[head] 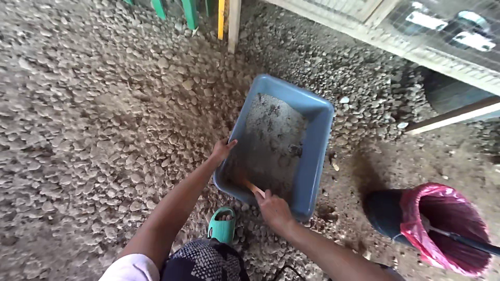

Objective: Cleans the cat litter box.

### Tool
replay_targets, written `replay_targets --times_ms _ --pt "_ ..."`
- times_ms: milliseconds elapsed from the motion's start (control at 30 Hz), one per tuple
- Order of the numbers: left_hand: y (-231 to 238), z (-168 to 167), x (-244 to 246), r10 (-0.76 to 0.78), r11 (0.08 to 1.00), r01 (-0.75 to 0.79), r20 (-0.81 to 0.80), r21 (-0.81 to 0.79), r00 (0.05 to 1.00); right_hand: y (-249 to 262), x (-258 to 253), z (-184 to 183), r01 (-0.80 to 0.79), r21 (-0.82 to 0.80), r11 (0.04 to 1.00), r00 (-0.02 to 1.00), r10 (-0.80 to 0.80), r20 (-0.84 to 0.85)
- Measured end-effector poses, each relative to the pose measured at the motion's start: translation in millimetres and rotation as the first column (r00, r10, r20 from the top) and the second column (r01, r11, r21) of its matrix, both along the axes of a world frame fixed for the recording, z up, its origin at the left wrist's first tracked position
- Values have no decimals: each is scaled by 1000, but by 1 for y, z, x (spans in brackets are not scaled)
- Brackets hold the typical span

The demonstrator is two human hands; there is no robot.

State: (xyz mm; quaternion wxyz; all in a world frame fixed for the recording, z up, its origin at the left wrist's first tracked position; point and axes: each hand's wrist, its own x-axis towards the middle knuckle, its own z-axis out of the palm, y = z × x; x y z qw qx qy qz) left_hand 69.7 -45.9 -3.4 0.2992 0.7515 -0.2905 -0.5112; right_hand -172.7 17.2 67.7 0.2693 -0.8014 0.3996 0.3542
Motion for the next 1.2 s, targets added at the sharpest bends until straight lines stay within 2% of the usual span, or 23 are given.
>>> replay_targets --times_ms 67,167,267,400,500,600,700,767,833,933,1000,1067,1200 --pt "4 0 -8 12 1000 -12 -3 6 1000 -5 -1 -3 154 -12 988 988 -154 -22" --pt "23 0 -52 85 996 -83 -71 31 994 -34 -24 -8 385 -110 916 921 -389 -11" --pt "35 -2 -73 134 990 -131 -72 42 988 -60 -69 12 525 -157 836 848 -530 16" --pt "32 -3 -63 105 991 -102 -24 90 994 -39 -133 36 531 -185 827 830 -552 -85" --pt "29 2 -64 34 993 -37 27 115 999 -36 -135 17 521 -184 834 819 -549 -169" --pt "29 5 -64 -24 993 19 41 113 999 -75 -108 -9 572 -252 780 793 -605 -74" --pt "28 3 -60 -40 994 33 62 100 997 -149 -75 -32 623 -328 710 760 -649 39" --pt "30 2 -60 -28 995 21 72 100 997 -174 -69 -36 604 -357 712 771 -635 39" --pt "32 0 -61 -6 995 -2 75 100 997 -153 -85 -26 553 -322 768 813 -583 6" --pt "30 -1 -60 0 995 -8 77 104 997 -70 -123 2 498 -241 833 848 -526 -65" --pt "30 4 -62 -1 993 -7 62 118 998 -44 -137 1 477 -234 847 855 -509 -100" --pt "32 5 -63 6 994 -12 56 110 998 -65 -124 4 496 -220 840 847 -524 -92" --pt "33 3 -62 31 995 -35 48 90 998 -161 -70 -6 528 -266 807 840 -542 22"
